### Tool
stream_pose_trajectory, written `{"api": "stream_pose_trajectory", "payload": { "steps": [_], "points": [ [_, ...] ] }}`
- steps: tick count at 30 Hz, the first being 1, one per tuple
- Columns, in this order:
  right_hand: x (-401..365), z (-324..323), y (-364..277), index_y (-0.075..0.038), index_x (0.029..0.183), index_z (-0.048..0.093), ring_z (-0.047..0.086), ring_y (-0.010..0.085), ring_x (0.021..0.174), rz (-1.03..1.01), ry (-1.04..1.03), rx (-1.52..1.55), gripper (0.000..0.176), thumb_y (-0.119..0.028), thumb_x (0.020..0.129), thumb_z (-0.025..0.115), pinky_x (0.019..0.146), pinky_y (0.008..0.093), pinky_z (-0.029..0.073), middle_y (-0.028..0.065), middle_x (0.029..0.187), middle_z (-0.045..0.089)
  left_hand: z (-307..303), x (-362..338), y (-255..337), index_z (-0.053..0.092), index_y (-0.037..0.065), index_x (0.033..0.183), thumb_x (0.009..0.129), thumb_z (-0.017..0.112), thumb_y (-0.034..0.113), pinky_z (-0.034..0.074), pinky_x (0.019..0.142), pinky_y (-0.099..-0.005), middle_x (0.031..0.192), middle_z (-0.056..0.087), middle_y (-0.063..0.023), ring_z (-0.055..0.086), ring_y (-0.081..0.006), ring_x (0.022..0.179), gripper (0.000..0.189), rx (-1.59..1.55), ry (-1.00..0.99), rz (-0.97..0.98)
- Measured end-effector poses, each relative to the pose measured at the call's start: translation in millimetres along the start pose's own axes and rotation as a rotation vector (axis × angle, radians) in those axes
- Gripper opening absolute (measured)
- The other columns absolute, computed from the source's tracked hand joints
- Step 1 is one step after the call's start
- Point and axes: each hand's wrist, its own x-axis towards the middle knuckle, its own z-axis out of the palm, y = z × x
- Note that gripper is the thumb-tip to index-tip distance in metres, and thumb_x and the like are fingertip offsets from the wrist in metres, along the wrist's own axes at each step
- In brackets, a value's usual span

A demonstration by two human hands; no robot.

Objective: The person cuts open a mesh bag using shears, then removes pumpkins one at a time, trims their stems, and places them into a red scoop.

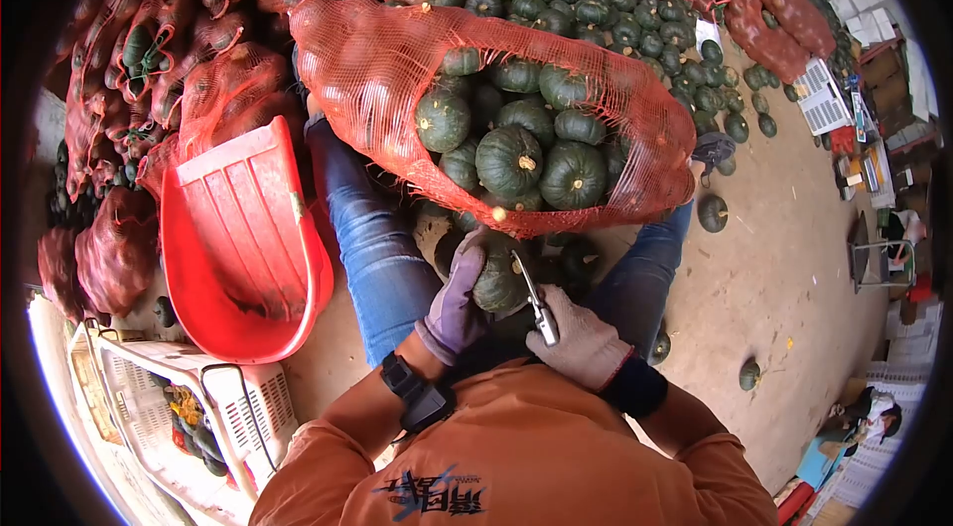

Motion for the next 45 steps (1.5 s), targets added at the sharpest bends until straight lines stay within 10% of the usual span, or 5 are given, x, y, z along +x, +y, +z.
{"api": "stream_pose_trajectory", "payload": {
  "steps": [16, 20, 29, 38, 45],
  "points": [
    [1.3, -22.8, 45.0, -0.012, 0.136, 0.046, 0.056, 0.0150, 0.078, 0.375, 0.298, 0.880, 0.059, 0.003, 0.083, 0.065, 0.076, 0.0302, 0.052, 0.0039, 0.097, 0.053, -106.9, -31.5, 130.7, 0.034, 0.016, 0.153, 0.098, 0.064, 0.032, 0.049, 0.106, -0.0517, 0.150, 0.037, -0.0091, 0.049, -0.0335, 0.130, 0.065, 1.169, 1.223, 1.084],
    [0.2, -2.7, 78.2, -0.012, 0.139, 0.044, 0.057, 0.0164, 0.080, 0.262, 0.362, 0.987, 0.064, 0.006, 0.082, 0.065, 0.071, 0.0306, 0.050, 0.0054, 0.099, 0.053, -24.1, 36.1, 125.4, 0.039, 0.013, 0.153, 0.098, 0.065, 0.008, 0.046, 0.108, -0.0383, 0.141, 0.048, -0.0119, 0.053, -0.0223, 0.126, 0.061, 0.356, 0.841, 1.083],
    [2.3, -10.6, 63.9, -0.012, 0.138, 0.046, 0.057, 0.0144, 0.083, 0.333, 0.396, 0.981, 0.063, 0.003, 0.081, 0.066, 0.072, 0.0282, 0.048, 0.0041, 0.100, 0.053, 59.0, 155.9, 41.6, 0.040, 0.025, 0.154, 0.070, 0.089, 0.039, 0.040, 0.110, -0.0557, 0.148, 0.046, -0.0160, 0.039, -0.0368, 0.141, 0.098, 2.645, 0.216, 0.491],
    [-11.5, -16.0, 72.0, 0.004, 0.110, 0.065, 0.062, 0.0237, 0.104, 0.200, 0.364, 0.611, 0.028, -0.009, 0.085, 0.068, 0.091, 0.0309, 0.052, 0.0135, 0.123, 0.053, 26.7, 79.2, 51.3, 0.032, 0.011, 0.158, 0.092, 0.046, 0.079, 0.045, 0.104, -0.0696, 0.155, 0.042, -0.0262, 0.043, -0.0532, 0.138, 0.095, -0.507, -0.620, -0.286],
    [-8.6, -15.6, 61.0, 0.002, 0.130, 0.053, 0.063, 0.0202, 0.101, 0.232, 0.281, 0.626, 0.038, -0.002, 0.093, 0.059, 0.092, 0.0300, 0.053, 0.0109, 0.116, 0.055, 23.2, 63.5, 44.3, 0.038, 0.013, 0.154, 0.090, 0.044, 0.082, 0.058, 0.089, -0.0644, 0.147, 0.051, -0.0240, 0.057, -0.0522, 0.125, 0.095, -0.450, -0.431, -0.235]
  ]
}}
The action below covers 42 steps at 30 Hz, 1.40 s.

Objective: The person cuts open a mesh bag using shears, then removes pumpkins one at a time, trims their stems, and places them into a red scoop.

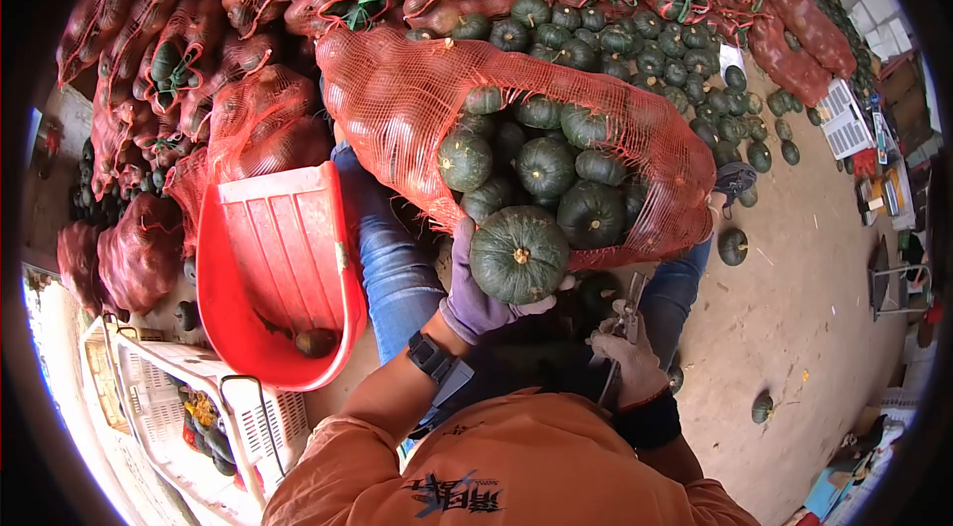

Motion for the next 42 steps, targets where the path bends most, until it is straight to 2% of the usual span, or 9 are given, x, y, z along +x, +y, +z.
{"api": "stream_pose_trajectory", "payload": {
  "steps": [7, 10, 13, 18, 23, 28, 35, 38, 42],
  "points": [
    [2.4, 2.6, 3.3, -0.002, 0.139, 0.045, 0.063, 0.0187, 0.096, 0.067, 0.071, 0.374, 0.052, -0.003, 0.090, 0.061, 0.089, 0.0295, 0.053, 0.0076, 0.107, 0.056, 104.1, 84.2, 4.5, 0.045, 0.015, 0.151, 0.098, 0.064, 0.052, 0.040, 0.116, -0.0454, 0.151, 0.046, -0.0139, 0.049, -0.0287, 0.137, 0.068, 0.447, 0.126, 0.655],
    [11.7, -2.6, 6.7, -0.003, 0.139, 0.046, 0.063, 0.0186, 0.094, 0.115, 0.087, 0.499, 0.054, -0.003, 0.088, 0.061, 0.088, 0.0302, 0.053, 0.0076, 0.105, 0.056, 30.1, 82.2, 37.8, 0.037, 0.004, 0.154, 0.083, 0.080, 0.038, 0.033, 0.116, -0.0510, 0.151, 0.041, -0.0216, 0.041, -0.0385, 0.139, 0.090, 2.118, 0.730, 1.180],
    [11.3, -2.1, 13.4, -0.003, 0.139, 0.046, 0.062, 0.0178, 0.091, 0.058, 0.080, 0.320, 0.056, -0.004, 0.086, 0.061, 0.086, 0.0305, 0.052, 0.0071, 0.102, 0.056, -12.6, 74.3, 63.3, 0.039, 0.008, 0.153, 0.073, 0.087, 0.040, 0.032, 0.116, -0.0534, 0.146, 0.044, -0.0247, 0.039, -0.0428, 0.137, 0.098, 2.557, 1.348, 0.628],
    [13.6, -0.6, 8.4, -0.003, 0.139, 0.046, 0.063, 0.0171, 0.092, 0.125, 0.096, 0.384, 0.058, -0.004, 0.084, 0.062, 0.081, 0.0298, 0.052, 0.0057, 0.097, 0.056, -19.3, 45.8, 112.8, 0.036, 0.009, 0.152, 0.084, 0.077, 0.000, 0.060, 0.090, -0.0326, 0.138, 0.050, -0.0171, 0.065, -0.0233, 0.113, 0.079, 1.588, 0.732, 0.800],
    [6.0, 8.0, -1.8, -0.008, 0.139, 0.047, 0.065, 0.0185, 0.095, -0.110, -0.027, -0.071, 0.059, -0.014, 0.085, 0.069, 0.085, 0.0348, 0.055, 0.0073, 0.102, 0.062, 31.2, -29.0, 44.7, 0.036, 0.019, 0.155, 0.098, 0.064, 0.042, 0.056, 0.099, -0.0515, 0.149, 0.048, -0.0160, 0.055, -0.0359, 0.132, 0.067, 0.441, 0.058, 0.450],
    [10.4, 29.8, -36.5, -0.010, 0.142, 0.046, 0.068, 0.0274, 0.099, -0.468, 0.032, -0.681, 0.068, -0.015, 0.081, 0.074, 0.089, 0.0404, 0.056, 0.0106, 0.108, 0.065, 15.4, -39.8, -1.2, 0.041, 0.014, 0.152, 0.097, 0.055, 0.065, 0.058, 0.095, -0.0535, 0.142, 0.056, -0.0154, 0.061, -0.0347, 0.125, 0.076, 0.463, 0.331, 0.376],
    [-2.8, -8.0, -23.9, -0.012, 0.144, 0.043, 0.062, 0.0171, 0.094, -0.176, 0.156, -0.315, 0.074, -0.007, 0.078, 0.076, 0.086, 0.0332, 0.054, 0.0040, 0.101, 0.059, -21.7, -192.5, 92.3, 0.055, 0.015, 0.138, 0.097, 0.056, 0.060, 0.053, 0.098, -0.0565, 0.130, 0.062, -0.0117, 0.063, -0.0299, 0.118, 0.061, 0.379, 0.802, 0.831],
    [3.8, -20.6, 16.9, -0.010, 0.144, 0.042, 0.058, 0.0163, 0.090, -0.028, 0.186, 0.030, 0.071, 0.000, 0.080, 0.070, 0.079, 0.0302, 0.054, 0.0032, 0.100, 0.054, -35.6, -273.4, 133.0, 0.057, 0.006, 0.126, 0.093, 0.062, 0.019, 0.053, 0.094, -0.0383, 0.124, 0.059, -0.0124, 0.059, -0.0234, 0.118, 0.035, 2.411, 1.709, 1.015],
    [9.5, -14.9, 18.9, -0.007, 0.143, 0.041, 0.056, 0.0145, 0.088, -0.086, 0.233, 0.246, 0.068, 0.003, 0.081, 0.067, 0.073, 0.0271, 0.052, 0.0033, 0.100, 0.052, 42.7, -122.8, 109.0, 0.049, -0.005, 0.144, 0.107, 0.047, 0.015, 0.037, 0.116, -0.0343, 0.151, 0.050, -0.0140, 0.049, -0.0213, 0.136, 0.042, 1.490, 0.961, 1.181]
  ]
}}
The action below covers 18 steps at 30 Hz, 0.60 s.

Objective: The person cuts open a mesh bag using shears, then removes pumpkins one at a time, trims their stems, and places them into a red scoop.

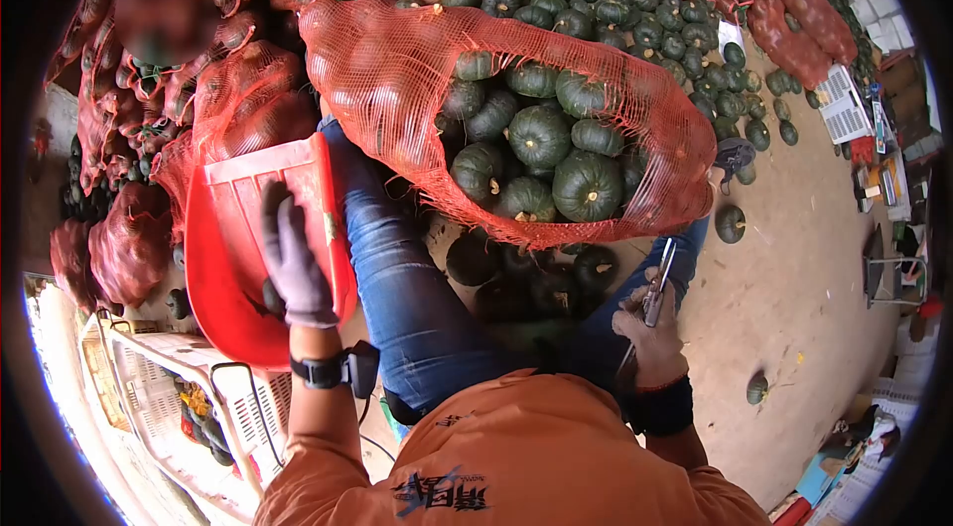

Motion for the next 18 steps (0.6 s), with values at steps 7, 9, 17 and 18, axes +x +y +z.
{"api": "stream_pose_trajectory", "payload": {
  "steps": [7, 9, 17, 18],
  "points": [
    [-6.2, 30.4, -11.3, -0.010, 0.140, 0.047, 0.060, 0.0150, 0.093, 0.027, -0.063, -0.080, 0.071, -0.007, 0.075, 0.076, 0.086, 0.0296, 0.054, 0.0045, 0.102, 0.059, 218.8, 16.8, -41.1, 0.059, 0.015, 0.138, 0.084, 0.066, 0.066, 0.042, 0.101, -0.0541, 0.126, 0.071, -0.0092, 0.060, -0.0363, 0.125, 0.075, 1.578, -0.964, 0.130],
    [-8.1, 23.9, -3.6, -0.010, 0.140, 0.048, 0.060, 0.0157, 0.093, 0.038, -0.060, -0.069, 0.071, -0.006, 0.075, 0.075, 0.085, 0.0299, 0.054, 0.0058, 0.104, 0.058, 228.8, 29.7, -25.5, 0.056, 0.016, 0.141, 0.079, 0.070, 0.067, 0.042, 0.104, -0.0502, 0.126, 0.071, -0.0097, 0.057, -0.0367, 0.127, 0.082, 1.563, -1.086, -0.035],
    [1.0, 2.4, 30.3, -0.001, 0.136, 0.047, 0.061, 0.0185, 0.097, -0.301, -0.131, -0.304, 0.047, -0.005, 0.092, 0.063, 0.090, 0.0280, 0.051, 0.0083, 0.109, 0.057, 94.1, -46.1, -32.0, 0.053, 0.000, 0.137, 0.093, 0.069, 0.027, 0.054, 0.103, -0.0427, 0.124, 0.068, -0.0136, 0.067, -0.0287, 0.113, 0.054, -1.104, -0.494, -0.677],
    [4.9, 0.2, 34.1, 0.000, 0.132, 0.050, 0.062, 0.0202, 0.099, -0.312, -0.148, -0.369, 0.040, -0.006, 0.094, 0.062, 0.090, 0.0295, 0.051, 0.0102, 0.110, 0.058, 85.0, -58.6, -26.1, 0.053, 0.001, 0.138, 0.095, 0.064, 0.037, 0.054, 0.104, -0.0471, 0.128, 0.066, -0.0153, 0.066, -0.0308, 0.117, 0.057, -1.152, -0.479, -0.773]
  ]
}}
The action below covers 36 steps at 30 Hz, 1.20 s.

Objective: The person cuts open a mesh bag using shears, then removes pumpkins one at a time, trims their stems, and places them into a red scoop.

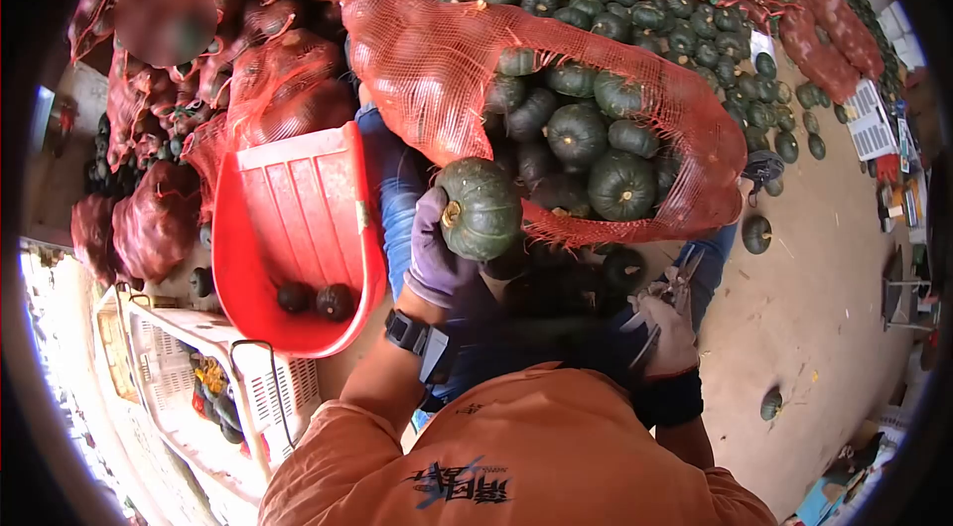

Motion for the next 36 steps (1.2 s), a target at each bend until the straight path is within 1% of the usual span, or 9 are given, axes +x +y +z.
{"api": "stream_pose_trajectory", "payload": {
  "steps": [3, 6, 12, 16, 20, 26, 29, 33, 36],
  "points": [
    [5.5, 3.7, 5.4, 0.001, 0.117, 0.061, 0.063, 0.0265, 0.104, 0.201, 0.050, 0.369, 0.024, -0.009, 0.096, 0.062, 0.095, 0.0362, 0.053, 0.0163, 0.108, 0.062, -2.3, -38.3, -11.3, 0.051, 0.001, 0.140, 0.098, 0.062, 0.040, 0.051, 0.107, -0.0478, 0.133, 0.064, -0.0173, 0.064, -0.0324, 0.121, 0.058, -0.331, -0.050, -0.245],
    [8.3, 5.1, 6.6, -0.003, 0.127, 0.058, 0.065, 0.0275, 0.098, 0.298, 0.159, 0.763, 0.033, -0.011, 0.096, 0.064, 0.099, 0.0423, 0.055, 0.0140, 0.107, 0.062, 0.4, -35.8, -22.5, 0.050, 0.002, 0.142, 0.102, 0.055, 0.040, 0.052, 0.106, -0.0494, 0.131, 0.065, -0.0200, 0.065, -0.0343, 0.119, 0.056, 0.090, 0.056, -0.270],
    [13.0, 2.5, 38.0, -0.012, 0.132, 0.052, 0.059, 0.0222, 0.097, 0.353, 0.176, 1.108, 0.038, -0.003, 0.095, 0.056, 0.099, 0.0468, 0.054, 0.0086, 0.110, 0.053, 8.2, 10.1, -28.5, 0.034, 0.008, 0.156, 0.101, 0.047, 0.059, 0.050, 0.100, -0.0651, 0.150, 0.044, -0.0317, 0.060, -0.0498, 0.121, 0.076, -0.656, -0.363, -0.681],
    [14.4, -0.4, 33.1, -0.011, 0.131, 0.052, 0.059, 0.0221, 0.098, 0.404, 0.179, 1.189, 0.037, -0.003, 0.095, 0.055, 0.100, 0.0458, 0.053, 0.0085, 0.109, 0.053, 46.1, -33.6, -37.1, 0.036, 0.011, 0.156, 0.099, 0.049, 0.063, 0.044, 0.106, -0.0676, 0.153, 0.045, -0.0253, 0.051, -0.0503, 0.132, 0.078, -0.283, 0.029, -0.287],
    [15.0, 5.1, 26.2, -0.006, 0.136, 0.049, 0.060, 0.0192, 0.098, 0.373, 0.134, 0.989, 0.041, -0.004, 0.096, 0.056, 0.099, 0.0392, 0.054, 0.0051, 0.105, 0.054, -8.9, -42.2, -40.9, 0.042, 0.013, 0.153, 0.097, 0.052, 0.062, 0.051, 0.102, -0.0606, 0.150, 0.051, -0.0193, 0.053, -0.0403, 0.134, 0.075, -0.117, 0.170, -0.160],
    [15.4, 11.0, -28.0, -0.005, 0.135, 0.050, 0.062, 0.0179, 0.083, 0.255, -0.079, 0.413, 0.048, 0.002, 0.089, 0.064, 0.082, 0.0351, 0.059, 0.0039, 0.097, 0.060, 59.2, -56.3, -22.7, 0.038, 0.019, 0.156, 0.090, 0.053, 0.075, 0.036, 0.117, -0.0593, 0.157, 0.044, -0.0149, 0.043, -0.0381, 0.143, 0.088, 1.104, 0.090, 0.048],
    [11.5, 11.0, -88.6, -0.007, 0.136, 0.051, 0.060, 0.0156, 0.075, 0.169, -0.166, -0.071, 0.053, -0.002, 0.086, 0.067, 0.075, 0.0331, 0.055, 0.0023, 0.089, 0.058, 59.8, -55.7, -12.5, 0.036, 0.020, 0.157, 0.092, 0.051, 0.072, 0.032, 0.119, -0.0624, 0.160, 0.040, -0.0122, 0.036, -0.0363, 0.148, 0.085, 0.567, -0.014, 0.053],
    [14.6, 21.6, -115.3, -0.011, 0.136, 0.055, 0.063, 0.0286, 0.099, -0.544, -0.065, -0.567, 0.054, -0.013, 0.085, 0.072, 0.089, 0.0433, 0.051, 0.0113, 0.107, 0.060, 51.9, -61.1, -9.6, 0.041, 0.017, 0.154, 0.092, 0.050, 0.074, 0.036, 0.115, -0.0643, 0.157, 0.043, -0.0148, 0.042, -0.0391, 0.144, 0.085, -0.173, 0.089, -0.194],
    [24.2, 21.0, -117.0, -0.013, 0.136, 0.056, 0.058, 0.0373, 0.109, -0.591, -0.190, -0.777, 0.051, -0.023, 0.087, 0.070, 0.098, 0.0503, 0.046, 0.0131, 0.111, 0.058, 44.9, -61.9, -18.8, 0.040, 0.013, 0.154, 0.095, 0.045, 0.074, 0.043, 0.110, -0.0602, 0.154, 0.046, -0.0164, 0.048, -0.0379, 0.139, 0.085, -0.059, 0.052, -0.327]
  ]
}}
